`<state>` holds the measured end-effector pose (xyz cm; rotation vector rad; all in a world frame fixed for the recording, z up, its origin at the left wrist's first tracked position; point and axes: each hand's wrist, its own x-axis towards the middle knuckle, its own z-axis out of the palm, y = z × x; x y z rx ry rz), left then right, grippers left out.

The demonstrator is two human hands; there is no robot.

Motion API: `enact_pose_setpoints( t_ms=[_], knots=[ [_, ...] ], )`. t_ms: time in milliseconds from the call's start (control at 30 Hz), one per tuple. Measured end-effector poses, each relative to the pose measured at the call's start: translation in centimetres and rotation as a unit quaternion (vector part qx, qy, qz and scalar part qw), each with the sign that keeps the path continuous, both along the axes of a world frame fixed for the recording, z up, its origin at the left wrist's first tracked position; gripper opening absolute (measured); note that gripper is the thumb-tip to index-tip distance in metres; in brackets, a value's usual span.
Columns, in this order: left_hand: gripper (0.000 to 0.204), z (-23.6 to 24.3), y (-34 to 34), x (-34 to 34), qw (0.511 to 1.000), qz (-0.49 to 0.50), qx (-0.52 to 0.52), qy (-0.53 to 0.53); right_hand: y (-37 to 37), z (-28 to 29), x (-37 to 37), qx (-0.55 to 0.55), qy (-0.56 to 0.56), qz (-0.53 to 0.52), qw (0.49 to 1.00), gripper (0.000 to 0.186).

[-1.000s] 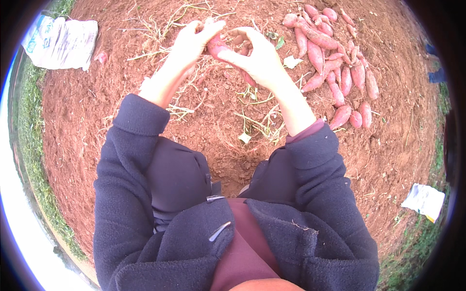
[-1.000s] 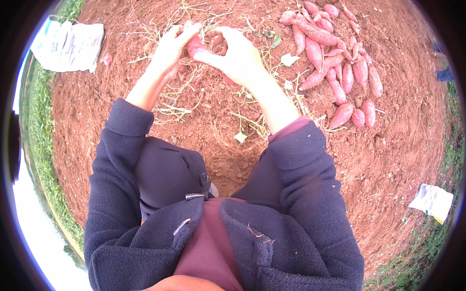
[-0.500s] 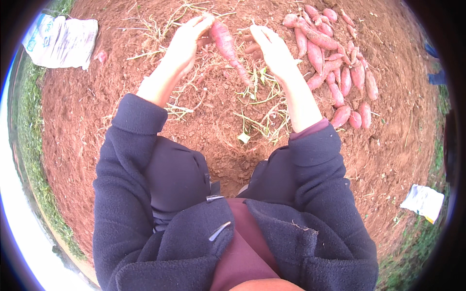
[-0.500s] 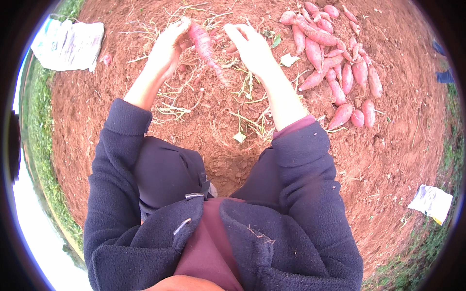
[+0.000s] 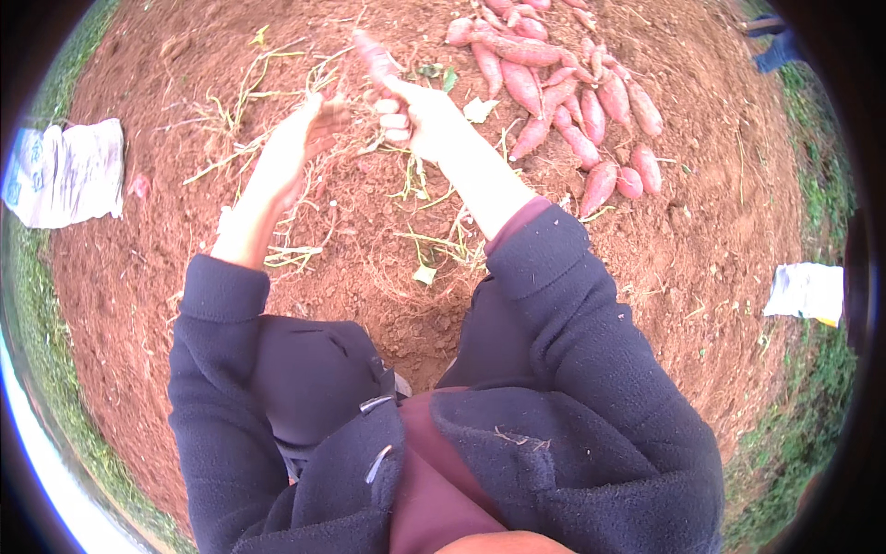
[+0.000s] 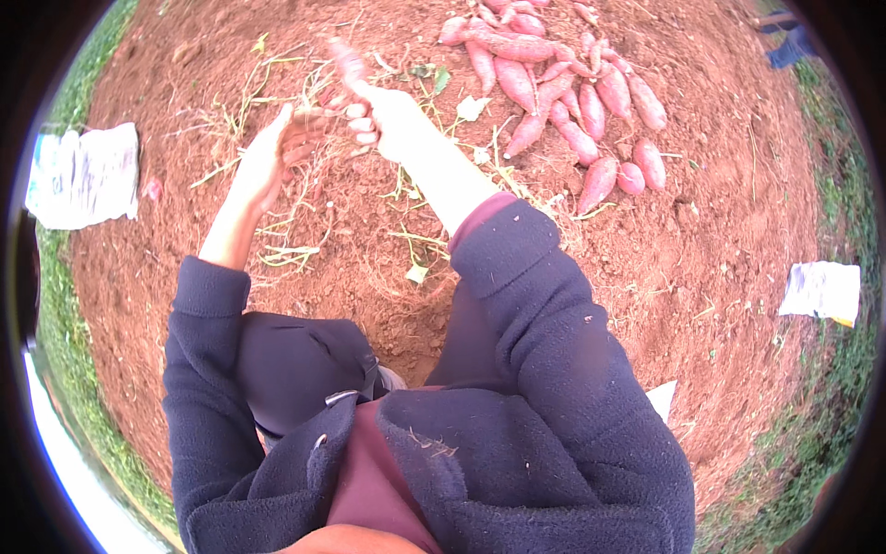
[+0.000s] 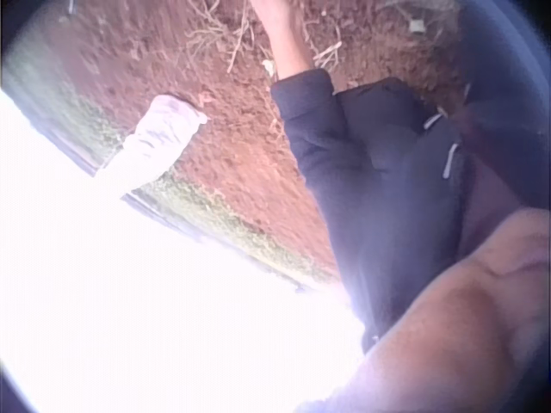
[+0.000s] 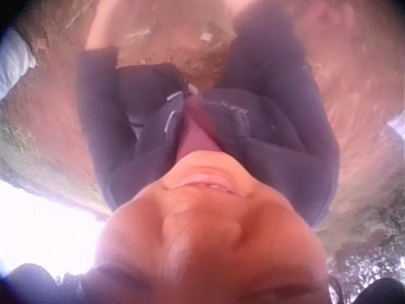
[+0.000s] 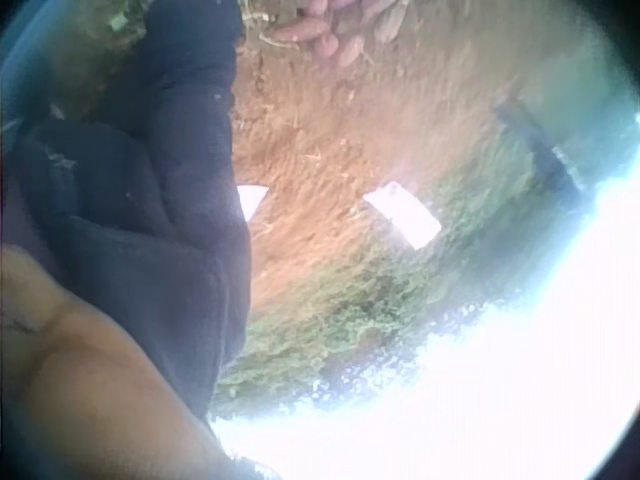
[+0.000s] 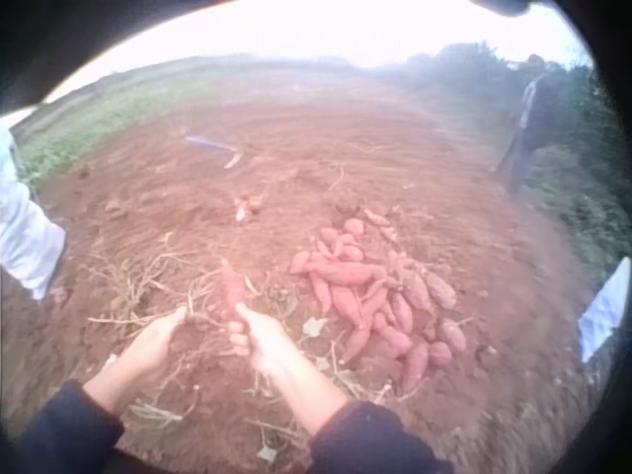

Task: The person repeatedly picks up sweet potatoes from the ground, rubs off soil and debris by hand, and places them into a growing pile. The person handles each tuber individually, turning them over and brushing away dirt before stacking them.

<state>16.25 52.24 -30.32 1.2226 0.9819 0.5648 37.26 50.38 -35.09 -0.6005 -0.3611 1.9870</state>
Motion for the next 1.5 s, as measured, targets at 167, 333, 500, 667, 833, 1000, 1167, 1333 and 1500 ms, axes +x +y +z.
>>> enact_pose_setpoints(
  t_ms=[167, 333, 500, 667, 833, 1000, 1167, 1333, 1500],
  knots=[
    [0.057, -0.2, 0.1, -0.8, 0.998, 0.009, 0.009, 0.068, 2.1, 2.8, 6.8, 0.121, -0.062, -0.363, 0.922, 0.032],
    [0.050, -0.3, 0.3, -0.4, 1.000, 0.013, 0.001, 0.027, 1.8, 3.3, 7.1, -0.048, -0.199, -0.370, 0.906, 0.048],
    [0.048, -0.7, 0.3, 0.7, 1.000, 0.006, -0.004, -0.004, 0.9, 2.4, 1.7, 0.133, -0.234, -0.216, 0.939, 0.025],
    [0.049, -0.8, 0.0, 0.7, 1.000, 0.009, -0.009, -0.003, 0.5, 3.8, -0.9, 0.092, -0.274, -0.191, 0.938, 0.029],
    [0.052, -0.7, 0.2, 1.1, 0.999, 0.029, 0.008, -0.017, 0.4, 3.4, -0.7, 0.062, -0.289, -0.190, 0.936, 0.027],
    [0.057, 0.5, 0.5, 1.9, 0.990, 0.108, 0.045, -0.084, -0.2, 3.0, -2.8, 0.083, -0.334, -0.159, 0.926, 0.046],
    [0.058, 2.6, -0.1, 3.3, 0.959, 0.168, 0.057, -0.219, -2.8, 4.3, -8.0, -0.007, -0.216, -0.021, 0.976, 0.072],
    [0.054, 3.5, -1.3, 4.6, 0.948, 0.184, -0.046, -0.255, -3.1, 4.0, -9.7, 0.098, -0.143, -0.075, 0.982, 0.056],
    [0.052, 3.3, -2.1, 5.5, 0.948, 0.181, -0.066, -0.255, -2.4, 2.8, -8.7, 0.175, -0.156, -0.137, 0.963, 0.042]
  ],
)
